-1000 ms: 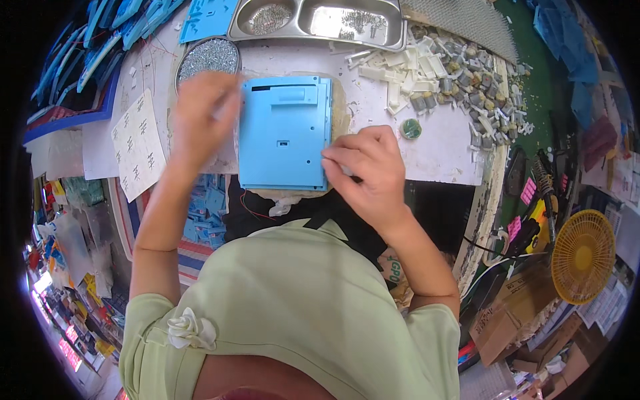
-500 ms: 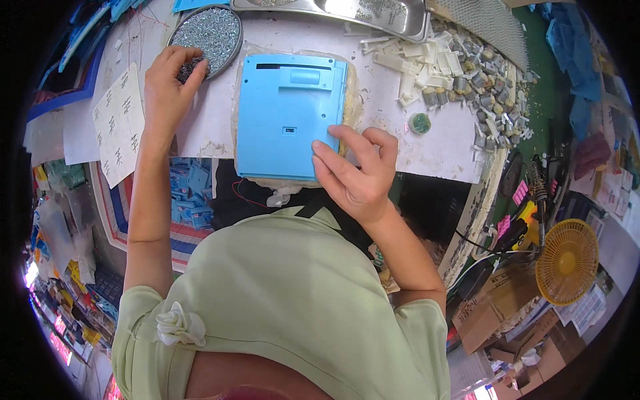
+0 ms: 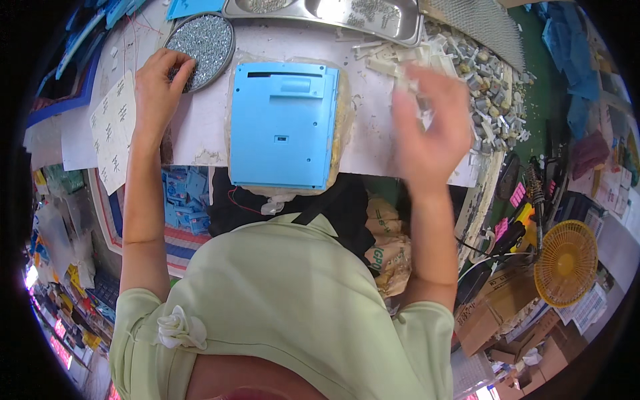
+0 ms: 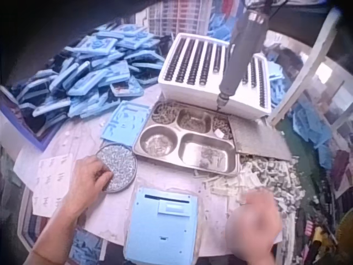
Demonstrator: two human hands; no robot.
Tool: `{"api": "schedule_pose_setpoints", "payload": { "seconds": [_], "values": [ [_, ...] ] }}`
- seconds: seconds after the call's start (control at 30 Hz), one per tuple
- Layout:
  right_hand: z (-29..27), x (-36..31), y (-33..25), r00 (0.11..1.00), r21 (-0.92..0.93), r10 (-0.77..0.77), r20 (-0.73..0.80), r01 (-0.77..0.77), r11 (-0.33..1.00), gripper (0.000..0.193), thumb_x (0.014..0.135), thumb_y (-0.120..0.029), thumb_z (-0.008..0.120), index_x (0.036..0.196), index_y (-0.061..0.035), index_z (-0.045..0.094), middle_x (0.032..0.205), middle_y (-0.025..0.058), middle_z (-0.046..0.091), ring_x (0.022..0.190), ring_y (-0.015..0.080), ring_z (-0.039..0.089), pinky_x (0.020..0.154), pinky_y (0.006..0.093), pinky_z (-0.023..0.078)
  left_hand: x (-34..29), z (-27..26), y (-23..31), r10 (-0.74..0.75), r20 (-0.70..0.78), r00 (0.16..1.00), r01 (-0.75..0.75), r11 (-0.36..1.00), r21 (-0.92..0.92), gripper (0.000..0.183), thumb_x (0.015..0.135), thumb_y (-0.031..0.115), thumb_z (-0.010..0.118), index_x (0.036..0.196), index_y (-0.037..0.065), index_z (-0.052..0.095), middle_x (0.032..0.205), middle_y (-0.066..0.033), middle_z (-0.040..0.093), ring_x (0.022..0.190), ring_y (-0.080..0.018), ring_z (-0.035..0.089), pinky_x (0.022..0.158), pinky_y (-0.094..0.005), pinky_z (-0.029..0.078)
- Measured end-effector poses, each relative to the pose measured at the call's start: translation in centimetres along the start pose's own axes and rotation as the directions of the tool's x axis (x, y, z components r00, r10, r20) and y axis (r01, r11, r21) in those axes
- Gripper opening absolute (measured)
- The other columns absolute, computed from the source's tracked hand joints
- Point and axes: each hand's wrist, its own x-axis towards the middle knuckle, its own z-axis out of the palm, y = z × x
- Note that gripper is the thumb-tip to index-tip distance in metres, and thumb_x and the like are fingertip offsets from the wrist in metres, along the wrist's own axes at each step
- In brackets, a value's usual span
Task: Assembling electronic devices by inserting components into blue plastic enclosures and fastening them with an electric screwdriver.
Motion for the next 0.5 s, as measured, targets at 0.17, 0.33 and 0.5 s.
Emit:
{"api": "schedule_pose_setpoints", "payload": {
  "seconds": [0.17,0.33,0.5],
  "values": [
    [3.9,17.0,0.8,0.990,0.457,-0.141,-0.007,0.128,0.880,0.034,0.088,-0.017,0.071,0.113,0.0025,0.060,0.090,0.0036,0.062,0.077,0.0124,0.055,0.067,0.0279,0.045,0.4,0.6,-0.1,0.020,-0.034,0.999,-0.019,1.000,0.024,0.013,0.085,0.013,0.068,0.086,0.000,0.066,0.081,-0.0145,0.064,0.076,-0.0319,0.063,0.070,-0.0393,0.048],
    [6.0,24.0,-3.1,0.986,0.298,0.049,0.162,-0.096,0.950,0.040,0.082,-0.016,0.075,0.112,0.0069,0.063,0.099,0.0135,0.070,0.086,0.0199,0.065,0.076,0.0349,0.054,0.7,-0.4,0.8,0.008,0.027,1.000,-0.008,1.000,-0.011,0.022,0.088,0.017,0.064,0.077,-0.001,0.059,0.074,-0.0193,0.059,0.069,-0.0364,0.058,0.063,-0.0412,0.045],
    [6.2,20.4,-5.2,0.868,0.574,0.062,0.492,-0.378,0.726,0.036,0.077,-0.015,0.079,0.109,-0.0021,0.067,0.093,0.0077,0.069,0.085,0.0154,0.067,0.075,0.0291,0.052,-0.8,-1.7,1.6,-0.025,-0.003,1.000,0.024,0.988,-0.154,0.010,0.074,0.007,0.068,0.072,0.003,0.058,0.072,-0.0131,0.058,0.070,-0.0319,0.058,0.065,-0.0424,0.043]
  ]
}}
